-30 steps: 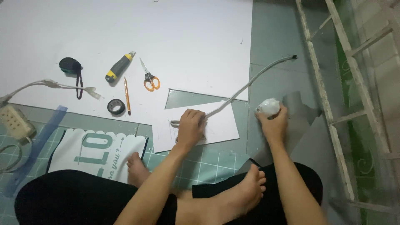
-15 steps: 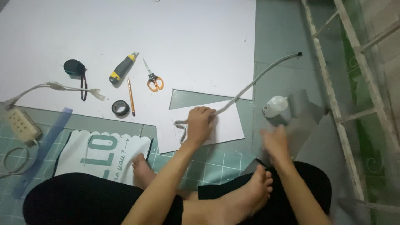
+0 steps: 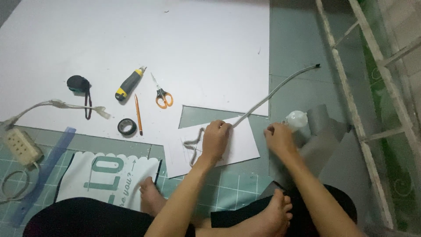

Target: Finalizing the assembly of an LED star by gluing a flexible LED strip onto a star-shaped template.

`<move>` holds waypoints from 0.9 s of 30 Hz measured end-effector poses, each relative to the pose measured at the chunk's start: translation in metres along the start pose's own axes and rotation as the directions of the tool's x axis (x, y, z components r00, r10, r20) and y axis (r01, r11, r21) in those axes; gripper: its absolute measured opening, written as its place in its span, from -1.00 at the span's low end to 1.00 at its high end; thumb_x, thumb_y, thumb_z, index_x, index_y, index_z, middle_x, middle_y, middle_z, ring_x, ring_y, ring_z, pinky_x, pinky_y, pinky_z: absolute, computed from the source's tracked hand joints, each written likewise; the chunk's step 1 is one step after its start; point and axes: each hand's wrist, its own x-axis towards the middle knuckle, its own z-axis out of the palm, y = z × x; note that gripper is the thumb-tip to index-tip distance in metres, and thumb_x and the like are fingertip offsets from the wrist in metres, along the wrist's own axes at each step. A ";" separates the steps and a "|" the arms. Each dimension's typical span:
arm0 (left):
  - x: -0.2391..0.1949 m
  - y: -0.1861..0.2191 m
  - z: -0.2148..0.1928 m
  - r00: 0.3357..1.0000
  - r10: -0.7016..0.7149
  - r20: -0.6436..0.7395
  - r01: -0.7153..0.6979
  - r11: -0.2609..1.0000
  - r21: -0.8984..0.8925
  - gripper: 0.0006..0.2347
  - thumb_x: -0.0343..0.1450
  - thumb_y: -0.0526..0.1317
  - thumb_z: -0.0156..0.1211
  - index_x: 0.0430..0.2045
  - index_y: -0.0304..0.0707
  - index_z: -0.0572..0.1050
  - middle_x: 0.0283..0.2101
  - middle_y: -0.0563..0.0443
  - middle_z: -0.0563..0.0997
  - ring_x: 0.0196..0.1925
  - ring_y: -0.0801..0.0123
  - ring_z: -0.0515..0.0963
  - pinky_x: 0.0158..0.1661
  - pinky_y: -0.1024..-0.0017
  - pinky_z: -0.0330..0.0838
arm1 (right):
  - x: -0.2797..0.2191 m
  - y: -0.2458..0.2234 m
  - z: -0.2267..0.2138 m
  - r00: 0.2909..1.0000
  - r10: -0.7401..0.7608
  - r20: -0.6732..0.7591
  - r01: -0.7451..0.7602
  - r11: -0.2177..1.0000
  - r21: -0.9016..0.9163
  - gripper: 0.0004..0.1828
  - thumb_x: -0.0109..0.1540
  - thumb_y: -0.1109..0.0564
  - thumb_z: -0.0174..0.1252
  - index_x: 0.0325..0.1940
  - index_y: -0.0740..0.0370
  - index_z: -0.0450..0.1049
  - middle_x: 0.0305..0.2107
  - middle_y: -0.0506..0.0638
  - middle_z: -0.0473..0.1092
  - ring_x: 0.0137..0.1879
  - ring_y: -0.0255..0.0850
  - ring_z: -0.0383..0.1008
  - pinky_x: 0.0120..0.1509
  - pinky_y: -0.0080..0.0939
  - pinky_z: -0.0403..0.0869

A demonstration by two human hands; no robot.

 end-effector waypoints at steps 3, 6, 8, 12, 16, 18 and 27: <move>-0.004 -0.004 0.002 0.999 0.042 0.020 -0.043 0.998 0.046 -0.94 0.47 -0.28 0.22 -0.27 -0.07 0.60 -0.28 0.05 0.63 -0.20 0.30 0.63 -0.14 0.39 0.52 | -0.010 -0.014 -0.013 1.000 -0.011 -0.001 0.011 0.999 0.031 -0.76 0.32 0.16 0.16 -0.04 0.36 0.61 -0.24 0.29 0.56 0.01 0.21 0.58 0.07 0.15 0.53; -0.006 -0.007 -0.004 0.995 0.098 0.036 -0.102 0.987 0.125 -0.95 0.49 -0.27 0.20 -0.25 -0.09 0.58 -0.26 0.04 0.62 -0.18 0.31 0.61 -0.15 0.40 0.51 | 0.000 -0.002 -0.009 0.996 -0.086 -0.015 0.086 0.996 0.027 -0.74 0.33 0.16 0.14 0.00 0.38 0.60 -0.19 0.32 0.55 0.05 0.24 0.55 0.15 0.18 0.50; -0.009 -0.009 -0.008 0.993 0.106 0.054 -0.114 0.980 0.162 -0.95 0.49 -0.26 0.19 -0.25 -0.09 0.57 -0.27 0.05 0.61 -0.19 0.33 0.61 -0.15 0.41 0.51 | 0.001 0.003 -0.005 0.988 -0.154 -0.024 0.153 0.988 -0.021 -0.73 0.33 0.13 0.15 0.01 0.33 0.61 -0.15 0.27 0.56 0.08 0.20 0.55 0.22 0.15 0.47; -0.014 -0.016 -0.011 0.990 0.137 0.042 -0.142 0.975 0.170 -0.96 0.49 -0.26 0.18 -0.25 -0.11 0.55 -0.28 0.06 0.58 -0.21 0.33 0.60 -0.17 0.41 0.50 | -0.016 -0.030 -0.016 0.976 -0.212 -0.047 0.208 0.976 -0.066 -0.69 0.36 0.13 0.13 0.13 0.29 0.53 -0.04 0.28 0.49 0.18 0.21 0.47 0.28 0.19 0.44; -0.018 -0.015 -0.019 0.994 0.103 0.040 -0.108 0.984 0.141 -0.96 0.49 -0.28 0.18 -0.24 -0.15 0.53 -0.26 0.04 0.57 -0.19 0.30 0.59 -0.16 0.38 0.48 | -0.009 -0.085 -0.029 0.862 -0.503 0.064 0.506 0.846 -0.171 -0.51 0.33 0.18 0.14 0.37 0.10 0.39 0.25 0.27 0.32 0.43 0.25 0.25 0.40 0.35 0.33; -0.018 -0.016 -0.015 0.994 0.097 0.043 -0.103 0.983 0.153 -0.97 0.49 -0.26 0.19 -0.26 -0.14 0.53 -0.27 0.06 0.56 -0.20 0.32 0.59 -0.15 0.40 0.48 | 0.023 -0.076 -0.004 0.775 -0.628 0.072 0.619 0.730 -0.289 -0.55 0.29 0.11 0.18 0.29 -0.04 0.46 0.28 0.09 0.34 0.45 0.13 0.26 0.38 0.22 0.37; -0.018 -0.017 -0.014 0.992 0.114 0.062 -0.125 0.970 0.207 -0.95 0.53 -0.23 0.13 -0.29 -0.15 0.50 -0.26 0.08 0.53 -0.21 0.35 0.57 -0.17 0.39 0.47 | 0.090 -0.051 0.018 0.695 -0.695 0.184 0.680 0.552 -0.482 -0.73 0.27 -0.11 0.24 0.06 -0.23 0.50 0.08 -0.16 0.46 0.39 -0.12 0.36 0.51 0.15 0.27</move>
